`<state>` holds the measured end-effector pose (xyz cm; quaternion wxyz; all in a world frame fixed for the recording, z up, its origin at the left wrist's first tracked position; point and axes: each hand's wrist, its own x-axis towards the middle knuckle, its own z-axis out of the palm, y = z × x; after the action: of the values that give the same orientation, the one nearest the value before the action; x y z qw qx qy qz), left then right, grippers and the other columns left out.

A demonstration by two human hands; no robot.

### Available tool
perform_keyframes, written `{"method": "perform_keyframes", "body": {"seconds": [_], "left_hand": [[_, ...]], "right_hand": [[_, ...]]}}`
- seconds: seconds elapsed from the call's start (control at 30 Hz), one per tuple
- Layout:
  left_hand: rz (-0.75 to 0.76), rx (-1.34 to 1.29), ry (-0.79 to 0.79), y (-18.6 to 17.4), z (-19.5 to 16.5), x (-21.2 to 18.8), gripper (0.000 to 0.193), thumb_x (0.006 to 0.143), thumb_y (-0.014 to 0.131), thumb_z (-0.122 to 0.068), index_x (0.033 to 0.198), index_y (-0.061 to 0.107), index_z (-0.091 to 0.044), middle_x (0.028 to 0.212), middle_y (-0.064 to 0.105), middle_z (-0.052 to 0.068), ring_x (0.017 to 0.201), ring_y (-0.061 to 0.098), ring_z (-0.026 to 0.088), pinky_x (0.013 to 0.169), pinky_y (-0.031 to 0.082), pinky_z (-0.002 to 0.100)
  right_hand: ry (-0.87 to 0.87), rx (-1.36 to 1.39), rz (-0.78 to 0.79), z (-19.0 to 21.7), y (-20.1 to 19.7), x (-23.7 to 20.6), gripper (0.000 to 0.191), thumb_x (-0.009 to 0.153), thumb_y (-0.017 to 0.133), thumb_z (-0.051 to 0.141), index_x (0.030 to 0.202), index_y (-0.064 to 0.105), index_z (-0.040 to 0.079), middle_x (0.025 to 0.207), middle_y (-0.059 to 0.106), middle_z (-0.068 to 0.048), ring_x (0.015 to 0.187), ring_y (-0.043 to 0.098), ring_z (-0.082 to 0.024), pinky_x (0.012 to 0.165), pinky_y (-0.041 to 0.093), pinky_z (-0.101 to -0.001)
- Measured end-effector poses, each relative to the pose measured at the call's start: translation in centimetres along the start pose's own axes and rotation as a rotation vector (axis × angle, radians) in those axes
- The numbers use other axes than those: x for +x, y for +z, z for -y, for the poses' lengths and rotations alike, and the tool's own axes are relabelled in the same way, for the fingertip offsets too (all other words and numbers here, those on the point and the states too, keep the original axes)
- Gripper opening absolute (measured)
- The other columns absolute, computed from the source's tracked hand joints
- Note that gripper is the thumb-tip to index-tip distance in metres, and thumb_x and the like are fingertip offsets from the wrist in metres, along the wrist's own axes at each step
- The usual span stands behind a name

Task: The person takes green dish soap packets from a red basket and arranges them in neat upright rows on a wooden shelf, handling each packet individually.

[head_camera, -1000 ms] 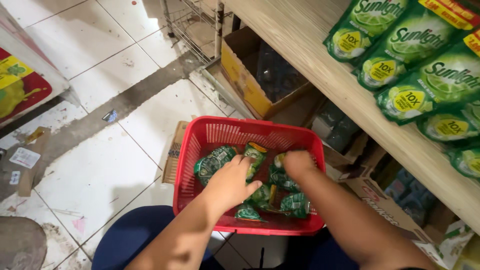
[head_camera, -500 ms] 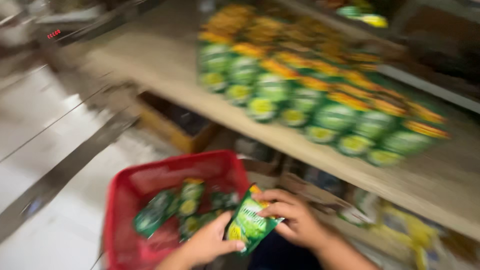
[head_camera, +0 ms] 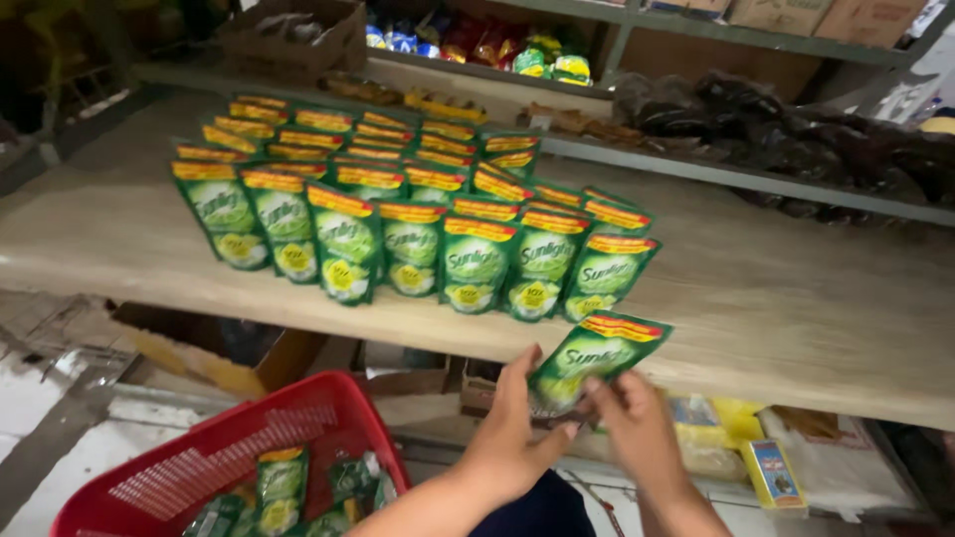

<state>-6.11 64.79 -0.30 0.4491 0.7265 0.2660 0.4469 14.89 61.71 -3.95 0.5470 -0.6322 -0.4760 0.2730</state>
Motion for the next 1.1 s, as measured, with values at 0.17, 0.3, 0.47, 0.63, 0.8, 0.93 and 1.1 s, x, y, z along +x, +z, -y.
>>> {"method": "perform_keyframes", "body": {"seconds": [0.17,0.3,0.47,0.63,0.8,0.93,1.1], "left_hand": [[0.068,0.129,0.06,1.2,-0.1,2.6,0.089,0.084,0.077,-0.013,0.153,0.025,0.004,0.156,0.033,0.028,0.146,0.034,0.046,0.117,0.033,0.045],[0.123,0.229,0.106,2.1,0.6,2.8,0.086,0.084,0.077,-0.015,0.154,0.03,0.003,0.158,0.034,0.027,0.146,0.034,0.047,0.118,0.032,0.049],[0.171,0.36,0.08,2.9,1.7,3.2,0.089,0.081,0.078,-0.021,0.154,0.032,-0.001,0.159,0.031,0.026,0.148,0.027,0.046,0.119,0.023,0.053],[0.154,0.476,0.034,3.3,2.4,4.0,0.091,0.079,0.08,-0.024,0.153,0.033,-0.003,0.159,0.026,0.025,0.149,0.017,0.047,0.118,0.014,0.059],[0.223,0.55,-0.071,3.4,2.6,4.4,0.093,0.08,0.081,-0.029,0.155,0.031,-0.006,0.162,0.019,0.022,0.151,0.01,0.046,0.117,0.007,0.065],[0.243,0.58,-0.092,3.3,2.6,4.9,0.094,0.08,0.08,-0.031,0.155,0.029,-0.007,0.163,0.017,0.021,0.152,0.008,0.045,0.118,0.005,0.065],[0.258,0.575,-0.093,3.0,2.5,4.9,0.093,0.082,0.08,-0.03,0.156,0.028,-0.008,0.163,0.016,0.02,0.152,0.008,0.045,0.118,0.005,0.065]], "right_hand": [[-0.099,0.051,-0.126,1.1,-1.5,5.1,0.017,0.099,0.064,0.016,0.101,0.067,0.0,0.084,0.075,-0.008,0.076,0.072,-0.013,0.069,0.058,-0.0277],[-0.023,0.038,-0.107,0.8,-0.9,6.4,0.02,0.096,0.065,0.015,0.112,0.066,0.002,0.086,0.077,-0.008,0.077,0.072,-0.012,0.07,0.057,-0.0268],[-0.071,0.029,-0.128,1.3,-0.3,6.3,0.031,0.091,0.072,0.013,0.119,0.064,0.003,0.09,0.077,-0.008,0.075,0.07,-0.011,0.068,0.054,-0.0262],[-0.051,-0.121,-0.159,2.2,0.0,6.5,0.039,0.084,0.079,0.011,0.119,0.062,0.003,0.089,0.078,-0.008,0.074,0.07,-0.011,0.066,0.054,-0.0264],[-0.119,-0.147,-0.184,2.3,0.2,6.7,0.043,0.082,0.08,0.008,0.118,0.059,0.0,0.097,0.076,-0.01,0.077,0.073,-0.011,0.064,0.056,-0.0267],[-0.136,-0.101,-0.179,1.8,0.4,6.9,0.045,0.082,0.08,0.006,0.12,0.057,-0.003,0.101,0.073,-0.011,0.078,0.073,-0.013,0.063,0.057,-0.0265],[-0.183,-0.064,-0.174,1.3,0.3,7.0,0.05,0.082,0.08,0.005,0.125,0.055,-0.003,0.11,0.069,-0.011,0.08,0.072,-0.011,0.065,0.057,-0.0261]]}}
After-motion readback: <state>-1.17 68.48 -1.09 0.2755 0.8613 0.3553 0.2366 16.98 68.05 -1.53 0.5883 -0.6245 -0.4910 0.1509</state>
